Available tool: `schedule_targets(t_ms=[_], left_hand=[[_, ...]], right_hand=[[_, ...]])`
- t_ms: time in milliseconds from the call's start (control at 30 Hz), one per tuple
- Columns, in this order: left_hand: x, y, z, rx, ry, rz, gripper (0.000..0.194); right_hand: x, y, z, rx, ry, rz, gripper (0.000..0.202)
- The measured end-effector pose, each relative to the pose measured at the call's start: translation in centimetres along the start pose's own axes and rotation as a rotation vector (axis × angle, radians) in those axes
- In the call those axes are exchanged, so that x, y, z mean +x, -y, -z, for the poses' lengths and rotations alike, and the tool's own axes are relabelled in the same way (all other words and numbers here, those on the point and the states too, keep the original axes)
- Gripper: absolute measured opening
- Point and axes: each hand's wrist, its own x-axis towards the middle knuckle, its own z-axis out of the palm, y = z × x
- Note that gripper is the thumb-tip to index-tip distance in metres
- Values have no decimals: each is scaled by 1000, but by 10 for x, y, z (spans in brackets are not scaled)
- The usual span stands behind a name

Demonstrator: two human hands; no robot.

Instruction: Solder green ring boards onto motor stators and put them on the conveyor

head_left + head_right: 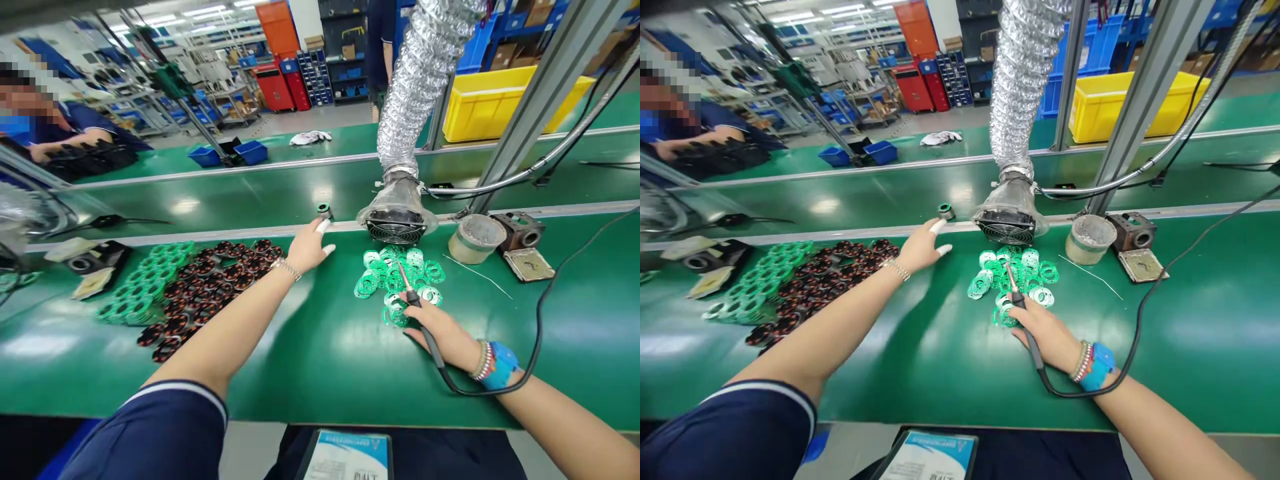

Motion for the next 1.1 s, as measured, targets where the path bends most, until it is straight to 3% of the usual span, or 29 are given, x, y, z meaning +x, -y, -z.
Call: schedule_targets(t_ms=[133,300,433,500,600,667,767,867,967,1033,1100], left_hand=[[-83,23,21,130,-29,-23,60],[-156,66,40,186,-135,179,59],[-166,72,38,217,-147,246,54],[-156,68,36,245,-142,249,48],[-138,61,36,255,-106,236,28],[-131,53,37,236,-87,203,19],[-136,25,33,137,-43,60,14],[-158,-22,28,-95,62,-71,16],[-187,-70,28,-271,113,-97,17],[-204,-88,31,-331,133,-112,28],[-218,-91,33,-411,150,-124,55]], right_hand=[[5,0,-10,11,63,1,28],[3,-11,-15,-29,27,0,26],[0,-7,-12,-27,-19,44,28],[-4,6,-12,1,-2,84,31],[-13,32,-17,41,122,126,35],[-20,49,-22,67,189,112,37],[-26,66,-29,127,183,58,42],[-25,73,-31,183,155,20,45],[-20,76,-32,206,156,4,45],[-18,77,-33,204,135,-13,41],[-17,78,-33,199,73,-41,35]])
